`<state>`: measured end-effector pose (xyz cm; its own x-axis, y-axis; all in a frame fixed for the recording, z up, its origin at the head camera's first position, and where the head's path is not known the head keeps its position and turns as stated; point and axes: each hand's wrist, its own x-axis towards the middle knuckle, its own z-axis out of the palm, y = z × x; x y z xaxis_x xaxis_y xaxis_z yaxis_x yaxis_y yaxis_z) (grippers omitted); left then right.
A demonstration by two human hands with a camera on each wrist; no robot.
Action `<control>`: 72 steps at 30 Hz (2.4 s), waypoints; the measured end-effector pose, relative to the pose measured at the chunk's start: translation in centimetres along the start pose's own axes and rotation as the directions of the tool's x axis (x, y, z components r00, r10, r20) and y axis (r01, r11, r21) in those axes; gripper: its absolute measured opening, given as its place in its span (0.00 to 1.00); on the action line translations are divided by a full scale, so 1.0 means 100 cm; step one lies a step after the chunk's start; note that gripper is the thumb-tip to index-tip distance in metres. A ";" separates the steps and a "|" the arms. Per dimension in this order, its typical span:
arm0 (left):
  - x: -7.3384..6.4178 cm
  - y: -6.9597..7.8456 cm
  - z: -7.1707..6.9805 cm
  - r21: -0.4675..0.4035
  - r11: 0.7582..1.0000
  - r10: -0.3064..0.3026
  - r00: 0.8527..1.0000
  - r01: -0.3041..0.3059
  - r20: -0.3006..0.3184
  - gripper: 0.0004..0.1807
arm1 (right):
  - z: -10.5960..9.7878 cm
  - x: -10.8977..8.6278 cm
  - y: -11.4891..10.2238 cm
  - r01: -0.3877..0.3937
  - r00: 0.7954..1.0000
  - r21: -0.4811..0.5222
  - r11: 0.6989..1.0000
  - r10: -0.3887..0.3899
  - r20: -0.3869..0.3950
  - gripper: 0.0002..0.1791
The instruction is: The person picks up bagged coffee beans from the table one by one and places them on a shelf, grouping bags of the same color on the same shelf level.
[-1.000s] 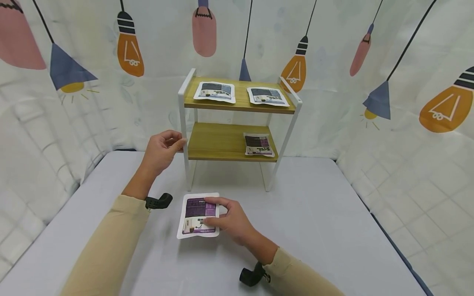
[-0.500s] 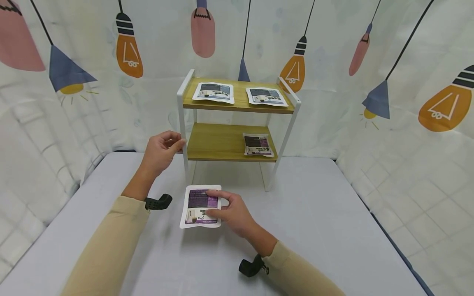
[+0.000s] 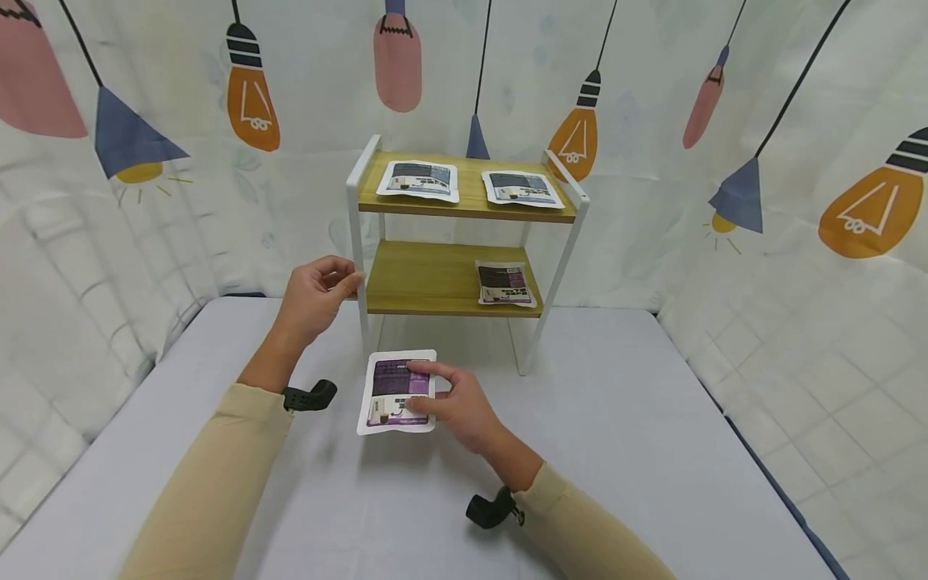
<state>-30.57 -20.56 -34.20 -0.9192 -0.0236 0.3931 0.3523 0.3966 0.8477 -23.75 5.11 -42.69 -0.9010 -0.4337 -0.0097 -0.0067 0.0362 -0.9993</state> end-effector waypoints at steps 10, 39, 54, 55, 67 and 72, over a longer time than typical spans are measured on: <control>0.001 -0.001 0.000 -0.016 1.000 0.013 1.000 -0.014 -0.008 0.20 | -0.003 0.006 -0.005 -0.010 1.000 0.009 1.000 0.010 -0.022 0.29; 0.001 0.000 0.001 -0.019 1.000 0.009 1.000 -0.009 -0.009 0.20 | -0.012 0.025 -0.024 0.091 0.996 0.086 0.992 -0.091 0.000 0.31; 0.002 -0.002 0.001 -0.021 1.000 0.007 1.000 -0.007 -0.004 0.18 | -0.015 0.034 -0.033 0.111 0.994 0.124 0.986 -0.109 -0.023 0.31; 0.002 -0.002 0.001 -0.019 1.000 0.004 1.000 -0.004 -0.004 0.18 | -0.015 0.034 -0.034 0.110 0.994 0.118 0.987 -0.108 -0.026 0.31; 0.002 -0.003 0.001 -0.019 1.000 0.014 1.000 -0.015 -0.009 0.17 | -0.016 0.040 -0.038 0.089 0.995 0.118 0.989 -0.084 -0.048 0.29; 0.001 -0.004 0.001 -0.017 1.000 0.009 1.000 -0.010 -0.011 0.19 | -0.016 0.041 -0.040 0.093 0.995 0.132 0.987 -0.088 -0.047 0.30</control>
<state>-30.84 -20.61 -34.49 -0.9139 -0.0298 0.4049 0.3640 0.3816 0.8497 -28.16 4.65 -38.67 -0.9165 -0.3921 0.0798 -0.0335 -0.1235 -0.9918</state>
